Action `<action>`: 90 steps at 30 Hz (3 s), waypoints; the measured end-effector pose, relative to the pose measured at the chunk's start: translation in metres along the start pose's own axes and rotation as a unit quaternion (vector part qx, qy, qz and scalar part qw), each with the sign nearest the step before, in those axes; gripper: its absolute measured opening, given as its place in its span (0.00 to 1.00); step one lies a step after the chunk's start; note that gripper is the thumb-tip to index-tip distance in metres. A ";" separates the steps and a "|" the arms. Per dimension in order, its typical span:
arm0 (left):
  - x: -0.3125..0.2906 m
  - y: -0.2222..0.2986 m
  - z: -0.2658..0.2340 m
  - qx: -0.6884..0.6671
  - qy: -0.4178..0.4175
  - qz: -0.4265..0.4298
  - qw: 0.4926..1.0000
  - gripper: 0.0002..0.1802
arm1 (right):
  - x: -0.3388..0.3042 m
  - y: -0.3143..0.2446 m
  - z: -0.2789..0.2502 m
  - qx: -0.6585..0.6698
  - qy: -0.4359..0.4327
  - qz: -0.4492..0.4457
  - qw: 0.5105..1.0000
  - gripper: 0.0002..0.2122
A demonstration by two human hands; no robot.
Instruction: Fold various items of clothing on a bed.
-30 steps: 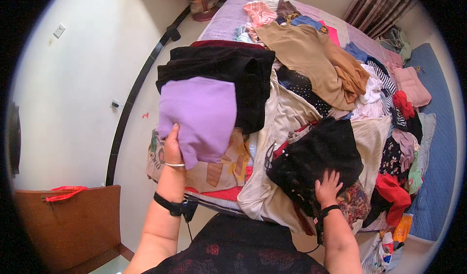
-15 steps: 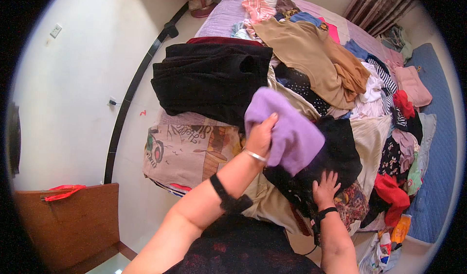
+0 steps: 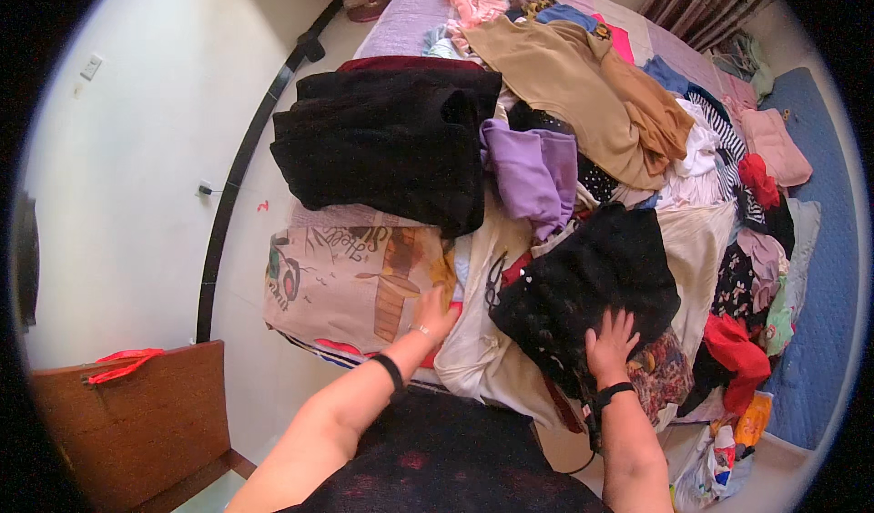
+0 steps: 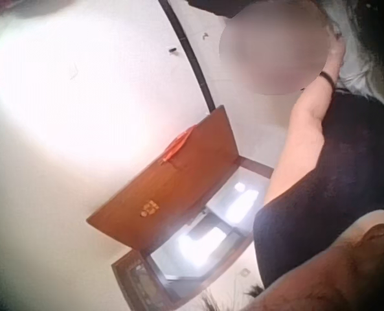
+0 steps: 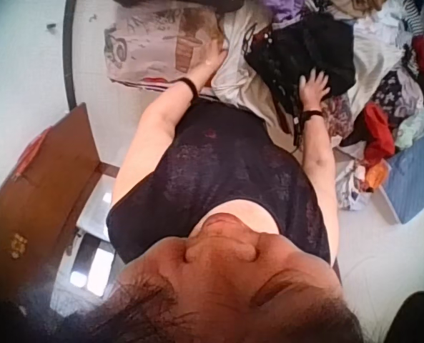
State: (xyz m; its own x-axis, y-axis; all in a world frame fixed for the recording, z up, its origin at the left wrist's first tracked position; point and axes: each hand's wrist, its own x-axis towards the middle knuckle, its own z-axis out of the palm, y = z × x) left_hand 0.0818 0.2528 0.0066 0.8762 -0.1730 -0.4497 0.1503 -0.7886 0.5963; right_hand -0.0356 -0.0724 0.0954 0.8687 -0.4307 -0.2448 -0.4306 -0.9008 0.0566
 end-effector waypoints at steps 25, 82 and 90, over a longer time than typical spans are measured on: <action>0.070 -0.037 -0.007 0.214 0.066 -0.077 0.972 0.40 | 0.006 -0.002 0.018 -0.031 -0.013 0.003 0.999 0.30; -0.051 0.419 -0.206 -0.378 -0.314 0.456 0.742 0.29 | -0.250 0.233 -0.305 0.395 0.331 -0.011 0.857 0.07; 0.084 0.351 -0.088 -0.004 -0.257 0.419 0.871 0.19 | -0.238 0.210 -0.135 0.112 0.215 -0.143 0.960 0.05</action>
State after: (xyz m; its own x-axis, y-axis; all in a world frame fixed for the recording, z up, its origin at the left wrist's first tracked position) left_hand 0.2487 0.0133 0.2368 0.3586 -0.9289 -0.0921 -0.4387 -0.2548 0.8618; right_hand -0.2998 -0.1668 0.2957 0.9589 -0.1952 0.2061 -0.1601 -0.9715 -0.1750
